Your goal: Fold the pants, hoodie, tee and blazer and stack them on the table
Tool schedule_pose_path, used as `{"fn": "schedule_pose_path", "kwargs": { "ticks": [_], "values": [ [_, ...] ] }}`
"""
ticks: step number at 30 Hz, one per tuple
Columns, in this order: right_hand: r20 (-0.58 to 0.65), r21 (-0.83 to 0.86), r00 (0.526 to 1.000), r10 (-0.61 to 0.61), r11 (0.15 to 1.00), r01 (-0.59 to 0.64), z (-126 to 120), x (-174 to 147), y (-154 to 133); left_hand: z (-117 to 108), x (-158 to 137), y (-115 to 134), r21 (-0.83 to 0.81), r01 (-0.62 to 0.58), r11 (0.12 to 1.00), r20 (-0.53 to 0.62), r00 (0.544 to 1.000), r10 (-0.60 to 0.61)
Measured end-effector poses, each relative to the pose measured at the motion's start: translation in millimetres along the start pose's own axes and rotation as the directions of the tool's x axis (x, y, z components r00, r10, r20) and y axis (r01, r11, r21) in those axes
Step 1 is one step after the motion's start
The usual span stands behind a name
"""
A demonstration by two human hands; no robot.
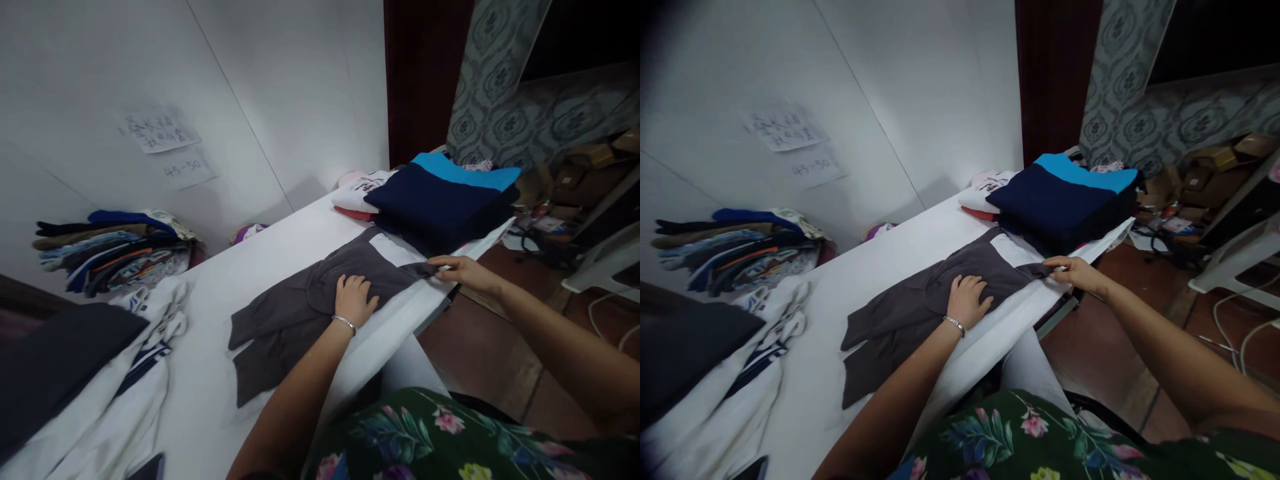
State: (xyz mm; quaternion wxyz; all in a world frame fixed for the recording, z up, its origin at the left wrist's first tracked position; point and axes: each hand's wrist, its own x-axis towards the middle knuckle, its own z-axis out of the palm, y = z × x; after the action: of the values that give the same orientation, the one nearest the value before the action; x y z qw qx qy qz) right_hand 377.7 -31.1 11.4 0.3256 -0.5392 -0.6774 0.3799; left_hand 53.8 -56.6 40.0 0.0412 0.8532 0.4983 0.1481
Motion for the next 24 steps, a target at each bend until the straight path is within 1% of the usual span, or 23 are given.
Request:
{"fn": "schedule_pose_path", "kwargs": {
  "ticks": [2, 4, 7, 9, 11, 13, 15, 17, 18, 21, 24],
  "values": [
    [0.058, -0.021, 0.998, -0.034, 0.999, 0.035, 1.8, 2.9, -2.2, 1.2, 3.7, -2.4, -0.02, 0.031, 0.999, 0.014, 0.999, -0.03],
    [0.099, -0.045, 0.994, -0.043, 0.998, 0.048, 4.7, 6.6, -1.8, 1.2, 7.2, -4.4, -0.06, 0.079, 0.995, -0.006, 0.997, -0.079],
    [0.11, -0.103, 0.991, -0.077, 0.991, 0.088, 8.6, 13.0, -0.9, 0.5, 9.6, -7.9, -0.151, 0.139, 0.979, -0.06, 0.987, -0.149],
    [0.106, -0.174, 0.987, -0.122, 0.975, 0.139, 10.6, 16.5, -3.6, 0.0, 9.5, -10.9, -0.194, 0.15, 0.969, -0.068, 0.984, -0.166],
    [0.107, -0.296, 0.979, -0.173, 0.935, 0.197, 13.6, 18.6, -9.7, -0.7, 8.5, -13.3, -0.212, 0.148, 0.966, -0.062, 0.984, -0.164],
    [0.064, -0.477, 0.973, -0.222, 0.85, 0.225, 19.6, 19.1, -16.8, -1.1, 6.7, -14.1, -0.209, 0.126, 0.97, -0.062, 0.988, -0.142],
    [-0.011, -0.659, 0.96, -0.281, 0.724, 0.204, 29.2, 18.6, -21.1, -0.2, 3.7, -13.3, -0.176, 0.077, 0.981, -0.063, 0.994, -0.089],
    [-0.065, -0.769, 0.942, -0.33, 0.618, 0.164, 40.0, 17.6, -20.0, 2.2, -0.2, -11.9, -0.119, 0.021, 0.993, -0.064, 0.997, -0.029],
    [-0.074, -0.792, 0.935, -0.348, 0.591, 0.157, 44.5, 17.0, -17.5, 3.9, -2.2, -11.4, -0.092, 0.0, 0.996, -0.068, 0.998, -0.006],
    [-0.093, -0.792, 0.91, -0.405, 0.584, 0.179, 50.2, 15.2, -6.0, 9.6, -7.6, -12.2, -0.053, -0.051, 0.997, -0.091, 0.995, 0.046],
    [-0.054, -0.768, 0.886, -0.46, 0.586, 0.258, 45.5, 14.0, 2.4, 14.2, -11.7, -15.5, -0.052, -0.097, 0.994, -0.096, 0.991, 0.092]
  ]
}}
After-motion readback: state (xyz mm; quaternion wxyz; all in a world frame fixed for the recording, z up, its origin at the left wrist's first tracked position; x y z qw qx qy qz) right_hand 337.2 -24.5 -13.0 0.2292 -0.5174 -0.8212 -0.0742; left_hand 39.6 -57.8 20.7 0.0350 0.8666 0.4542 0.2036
